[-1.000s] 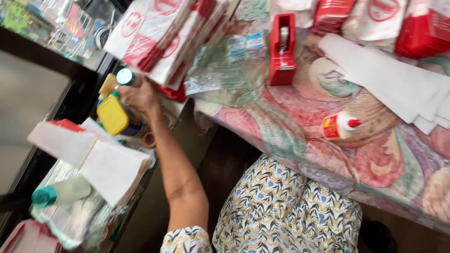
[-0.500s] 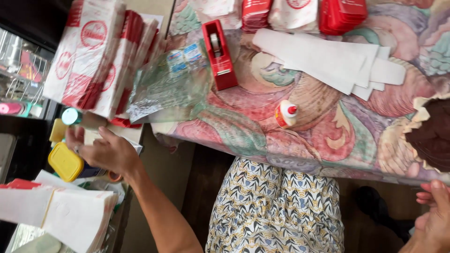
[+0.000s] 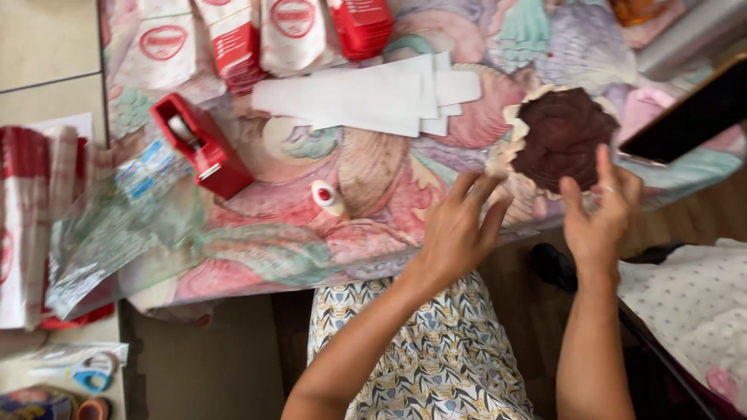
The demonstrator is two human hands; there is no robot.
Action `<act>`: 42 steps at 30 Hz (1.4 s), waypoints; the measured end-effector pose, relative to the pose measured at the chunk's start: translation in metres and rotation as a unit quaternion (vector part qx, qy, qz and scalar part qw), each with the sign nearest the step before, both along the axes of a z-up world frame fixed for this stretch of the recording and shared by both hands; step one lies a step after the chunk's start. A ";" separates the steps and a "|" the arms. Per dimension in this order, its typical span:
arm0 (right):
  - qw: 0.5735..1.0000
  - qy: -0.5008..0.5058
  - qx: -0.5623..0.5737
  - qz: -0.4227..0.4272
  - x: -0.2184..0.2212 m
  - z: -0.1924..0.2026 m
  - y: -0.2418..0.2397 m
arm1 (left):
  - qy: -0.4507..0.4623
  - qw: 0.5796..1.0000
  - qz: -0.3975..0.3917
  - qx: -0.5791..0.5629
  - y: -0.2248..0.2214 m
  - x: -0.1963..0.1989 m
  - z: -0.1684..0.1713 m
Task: Filling small bottles with liquid from a larger container, capping them, and organizing packaging materials on a workspace.
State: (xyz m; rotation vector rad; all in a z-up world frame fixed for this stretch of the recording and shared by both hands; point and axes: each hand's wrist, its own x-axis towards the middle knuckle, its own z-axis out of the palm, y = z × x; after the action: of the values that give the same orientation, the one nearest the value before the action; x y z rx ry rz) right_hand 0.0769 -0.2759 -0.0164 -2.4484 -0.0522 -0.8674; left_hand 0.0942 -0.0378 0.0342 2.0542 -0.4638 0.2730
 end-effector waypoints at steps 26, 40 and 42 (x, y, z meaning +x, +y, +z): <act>0.955 0.224 -0.153 -0.119 -0.039 -0.032 -0.036 | -0.070 0.941 -0.079 0.322 -0.144 0.116 -0.116; 0.893 0.245 0.377 0.020 -0.011 -0.045 -0.008 | 0.351 0.932 -0.095 -0.002 -0.089 0.037 0.020; 0.857 0.171 0.483 0.056 -0.006 -0.067 -0.006 | 0.409 0.891 -0.138 -0.139 -0.082 0.035 0.033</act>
State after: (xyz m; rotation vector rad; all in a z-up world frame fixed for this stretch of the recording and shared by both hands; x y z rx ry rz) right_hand 0.0707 -0.2817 -0.0831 -1.5698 0.3001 -0.2559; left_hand 0.1291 -0.1195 0.0669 1.6046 -0.1631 -0.6526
